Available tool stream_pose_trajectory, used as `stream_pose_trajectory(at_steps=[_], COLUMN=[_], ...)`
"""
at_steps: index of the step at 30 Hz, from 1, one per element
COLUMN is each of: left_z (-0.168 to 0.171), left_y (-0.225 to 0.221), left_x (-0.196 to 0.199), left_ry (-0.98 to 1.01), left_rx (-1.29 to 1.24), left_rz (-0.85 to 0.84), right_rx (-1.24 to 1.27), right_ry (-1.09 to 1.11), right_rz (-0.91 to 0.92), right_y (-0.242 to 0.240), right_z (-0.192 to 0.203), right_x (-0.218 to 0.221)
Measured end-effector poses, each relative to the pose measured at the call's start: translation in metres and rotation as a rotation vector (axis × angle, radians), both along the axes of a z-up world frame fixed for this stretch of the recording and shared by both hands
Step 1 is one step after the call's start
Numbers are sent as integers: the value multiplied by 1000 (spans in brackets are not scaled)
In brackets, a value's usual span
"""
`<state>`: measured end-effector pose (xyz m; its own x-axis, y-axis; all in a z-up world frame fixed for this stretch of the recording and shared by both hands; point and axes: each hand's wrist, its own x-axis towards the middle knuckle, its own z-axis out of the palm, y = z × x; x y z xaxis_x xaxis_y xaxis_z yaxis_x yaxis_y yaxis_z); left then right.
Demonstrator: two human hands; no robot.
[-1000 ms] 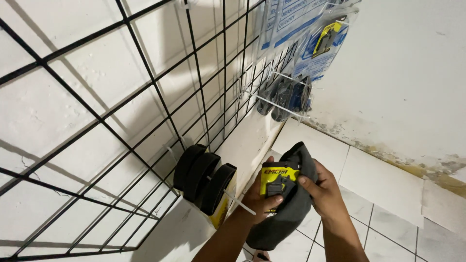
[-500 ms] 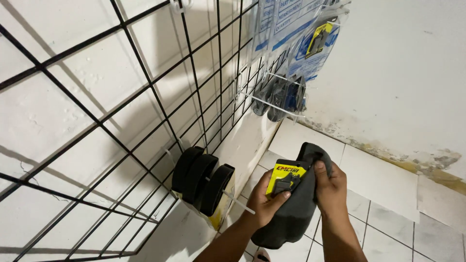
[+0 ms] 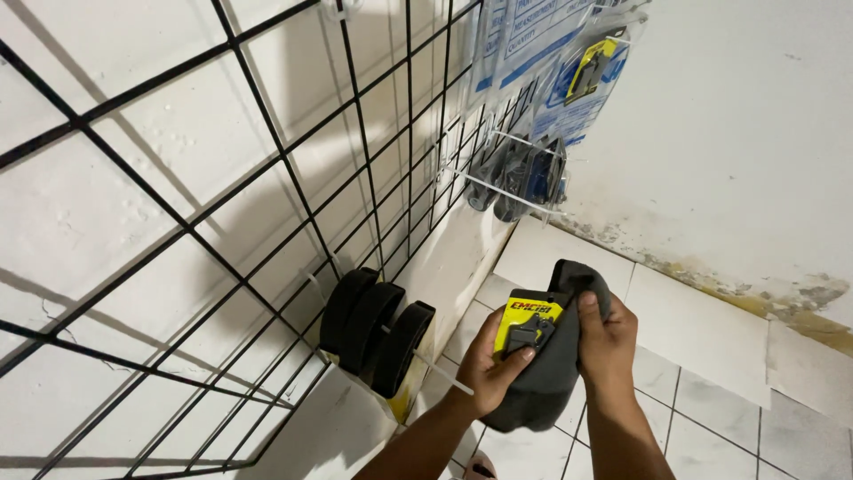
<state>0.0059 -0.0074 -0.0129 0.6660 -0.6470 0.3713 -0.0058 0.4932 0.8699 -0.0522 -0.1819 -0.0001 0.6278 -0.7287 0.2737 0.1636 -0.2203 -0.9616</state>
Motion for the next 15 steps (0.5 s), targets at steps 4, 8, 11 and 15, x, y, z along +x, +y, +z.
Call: stream_pose_trajectory(at_steps=[4, 8, 11, 15], left_z=[2, 14, 19, 12], left_y=[-1, 10, 12, 7], left_x=[-2, 1, 3, 4], left_ry=[-7, 19, 38, 26], left_rx=[-62, -6, 13, 10], left_rz=[-9, 50, 71, 88], right_rx=[181, 535, 690, 220], right_ry=[44, 15, 55, -91], right_rz=[-102, -227, -310, -143], right_y=[-18, -14, -10, -61], right_z=[-19, 35, 43, -73], right_x=[3, 3, -5, -22])
